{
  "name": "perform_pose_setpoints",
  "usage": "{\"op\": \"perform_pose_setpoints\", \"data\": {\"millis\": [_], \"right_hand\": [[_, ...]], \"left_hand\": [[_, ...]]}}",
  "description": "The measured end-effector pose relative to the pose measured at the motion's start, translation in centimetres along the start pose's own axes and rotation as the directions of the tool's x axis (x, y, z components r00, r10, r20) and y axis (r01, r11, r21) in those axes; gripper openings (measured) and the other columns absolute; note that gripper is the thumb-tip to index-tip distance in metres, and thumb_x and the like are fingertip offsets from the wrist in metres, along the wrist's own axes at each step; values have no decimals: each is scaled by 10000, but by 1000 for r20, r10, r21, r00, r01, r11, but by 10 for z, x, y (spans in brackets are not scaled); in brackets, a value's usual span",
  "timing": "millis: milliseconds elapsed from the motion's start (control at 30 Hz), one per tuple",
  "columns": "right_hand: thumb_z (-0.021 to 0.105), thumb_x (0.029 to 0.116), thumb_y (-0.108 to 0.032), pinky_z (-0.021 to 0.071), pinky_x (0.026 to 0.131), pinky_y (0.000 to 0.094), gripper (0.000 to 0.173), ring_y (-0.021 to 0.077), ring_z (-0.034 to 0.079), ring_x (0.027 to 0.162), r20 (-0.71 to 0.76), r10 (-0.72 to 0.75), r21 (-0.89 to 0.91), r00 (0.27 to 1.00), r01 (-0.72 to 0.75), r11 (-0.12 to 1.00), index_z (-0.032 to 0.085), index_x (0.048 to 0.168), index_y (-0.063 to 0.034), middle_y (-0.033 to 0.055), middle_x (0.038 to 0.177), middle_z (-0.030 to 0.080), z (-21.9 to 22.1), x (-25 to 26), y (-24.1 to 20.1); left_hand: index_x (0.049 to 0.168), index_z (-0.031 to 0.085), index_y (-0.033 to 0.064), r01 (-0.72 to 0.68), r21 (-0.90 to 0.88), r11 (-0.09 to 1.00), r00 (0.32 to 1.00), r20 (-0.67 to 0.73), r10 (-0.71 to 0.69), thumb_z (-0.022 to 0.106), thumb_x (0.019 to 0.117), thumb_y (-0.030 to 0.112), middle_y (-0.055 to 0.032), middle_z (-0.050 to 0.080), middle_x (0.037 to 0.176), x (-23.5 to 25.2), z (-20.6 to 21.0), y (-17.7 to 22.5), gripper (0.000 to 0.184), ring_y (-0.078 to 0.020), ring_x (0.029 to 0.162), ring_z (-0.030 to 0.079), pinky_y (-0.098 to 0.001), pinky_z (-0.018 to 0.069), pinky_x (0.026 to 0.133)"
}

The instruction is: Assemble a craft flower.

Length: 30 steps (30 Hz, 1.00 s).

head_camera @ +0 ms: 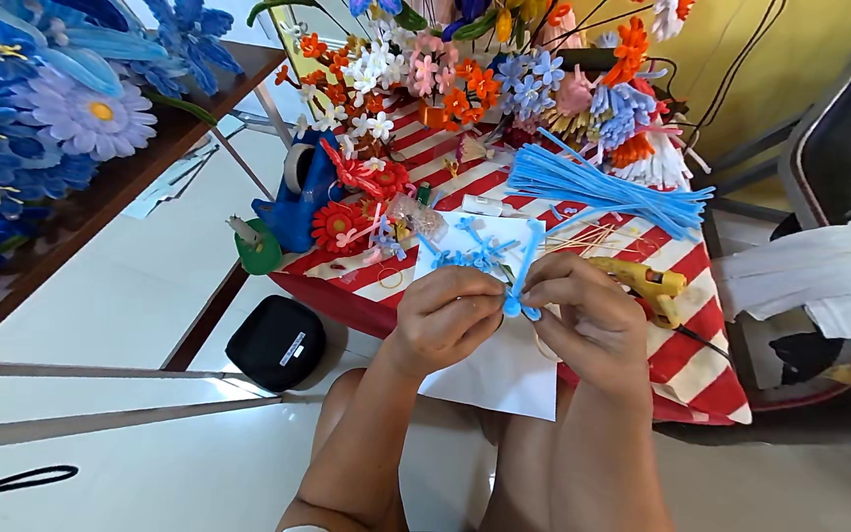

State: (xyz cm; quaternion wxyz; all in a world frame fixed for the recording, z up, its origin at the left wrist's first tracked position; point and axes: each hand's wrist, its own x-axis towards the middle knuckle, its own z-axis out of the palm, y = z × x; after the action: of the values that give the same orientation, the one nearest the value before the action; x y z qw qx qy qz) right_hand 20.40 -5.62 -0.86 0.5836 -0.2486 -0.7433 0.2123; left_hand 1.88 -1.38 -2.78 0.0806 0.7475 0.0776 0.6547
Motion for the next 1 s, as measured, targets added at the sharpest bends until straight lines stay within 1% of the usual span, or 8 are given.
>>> {"op": "perform_pose_setpoints", "data": {"millis": [100, 433, 567, 700, 1000], "right_hand": [[629, 930, -31, 548, 882, 202, 139, 43, 631, 999, -1, 0, -1, 1000, 0, 1000, 700, 1036, -85, 10, 1018, 654, -1, 0, 0], [642, 939, -38, 551, 878, 203, 126, 45, 632, 993, -1, 1, 1, 1000, -1, 1000, 704, 1037, -87, 11, 1013, 651, -1, 0, 0], [675, 899, -26, 550, 881, 198, 155, 43, 632, 997, 3, 3, -4, 1000, -3, 1000, 699, 1038, -89, 8, 1014, 651, -1, 0, 1], [718, 909, -73, 550, 887, 190, 145, 37, 632, 1013, 11, 1, -6, 1000, -1, 1000, 693, 1049, -99, 1, 1027, 648, 0, 0, 1], [711, 913, -69, 556, 876, 196, 133, 41, 637, 1005, -2, -1, -14, 1000, 1, 1000, 694, 1042, -98, -3, 1014, 654, -1, 0, 1]], "left_hand": [[935, 628, 25, 11, 6, 1000, 1000, 12, -11, 679, 937, 8, -87, 696, 991, 1, 0, 0, 54, -107, 964, 684, -215, 566, 881], [946, 630, 28, 27, 11, 1000, 999, 16, -28, 685, 941, 17, -86, 693, 998, 0, 1, 0, 56, -100, 968, 680, -209, 564, 883], [937, 632, 25, 38, 14, 999, 999, 19, -39, 683, 941, 17, -88, 699, 992, 1, 1, 0, 52, -103, 966, 684, -209, 566, 880], [935, 630, 25, 39, 14, 999, 999, 26, -40, 680, 942, 19, -88, 701, 991, 1, 0, -1, 51, -104, 965, 685, -211, 565, 879], [943, 625, 30, 38, 9, 999, 999, 32, -38, 675, 947, 21, -86, 700, 998, 1, 1, -1, 51, -103, 973, 682, -212, 562, 886]]}}
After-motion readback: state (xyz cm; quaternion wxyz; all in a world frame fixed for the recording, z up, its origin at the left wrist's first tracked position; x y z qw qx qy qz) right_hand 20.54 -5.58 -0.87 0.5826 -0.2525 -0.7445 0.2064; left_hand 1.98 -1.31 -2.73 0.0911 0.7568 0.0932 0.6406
